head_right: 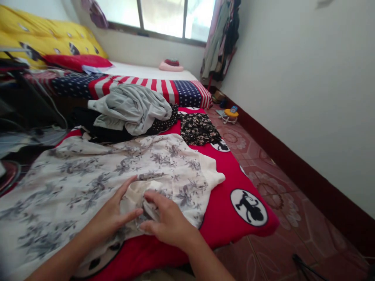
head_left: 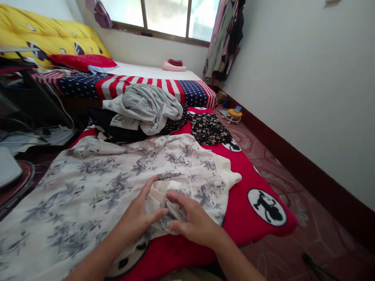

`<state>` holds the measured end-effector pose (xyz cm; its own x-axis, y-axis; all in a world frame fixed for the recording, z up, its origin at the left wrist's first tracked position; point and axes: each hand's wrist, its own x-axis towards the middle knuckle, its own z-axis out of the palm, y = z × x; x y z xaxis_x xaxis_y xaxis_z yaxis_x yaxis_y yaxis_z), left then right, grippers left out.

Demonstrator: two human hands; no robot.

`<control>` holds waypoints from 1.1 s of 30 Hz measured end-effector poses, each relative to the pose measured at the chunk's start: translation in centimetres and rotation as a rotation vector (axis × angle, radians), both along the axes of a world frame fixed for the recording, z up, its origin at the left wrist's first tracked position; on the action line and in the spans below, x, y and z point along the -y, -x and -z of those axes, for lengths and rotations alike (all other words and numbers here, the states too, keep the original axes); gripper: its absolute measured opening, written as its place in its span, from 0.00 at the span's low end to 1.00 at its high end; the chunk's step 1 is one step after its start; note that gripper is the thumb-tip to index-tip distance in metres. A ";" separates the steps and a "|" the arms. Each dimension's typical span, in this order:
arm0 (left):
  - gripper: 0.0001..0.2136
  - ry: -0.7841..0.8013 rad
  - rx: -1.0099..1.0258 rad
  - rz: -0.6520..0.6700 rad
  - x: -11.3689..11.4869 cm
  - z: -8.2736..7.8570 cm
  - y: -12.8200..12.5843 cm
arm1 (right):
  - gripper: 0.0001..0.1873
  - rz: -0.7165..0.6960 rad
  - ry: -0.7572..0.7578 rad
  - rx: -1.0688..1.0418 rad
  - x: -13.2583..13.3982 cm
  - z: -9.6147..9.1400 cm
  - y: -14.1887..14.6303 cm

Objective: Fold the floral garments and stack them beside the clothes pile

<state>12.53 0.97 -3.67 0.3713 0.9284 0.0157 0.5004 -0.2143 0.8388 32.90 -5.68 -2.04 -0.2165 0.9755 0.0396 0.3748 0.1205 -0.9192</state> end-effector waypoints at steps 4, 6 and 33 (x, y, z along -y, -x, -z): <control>0.34 0.102 0.094 -0.013 -0.4 0.4 -0.2 | 0.39 -0.074 -0.023 0.092 1.3 -1.0 -2.5; 0.29 0.142 0.124 -0.036 0.0 0.2 0.5 | 0.40 -0.023 -0.030 0.181 2.2 -1.3 -4.8; 0.03 -0.576 -0.154 -0.240 8.7 -0.9 11.5 | 0.32 0.230 -0.298 0.603 -7.6 2.1 -0.9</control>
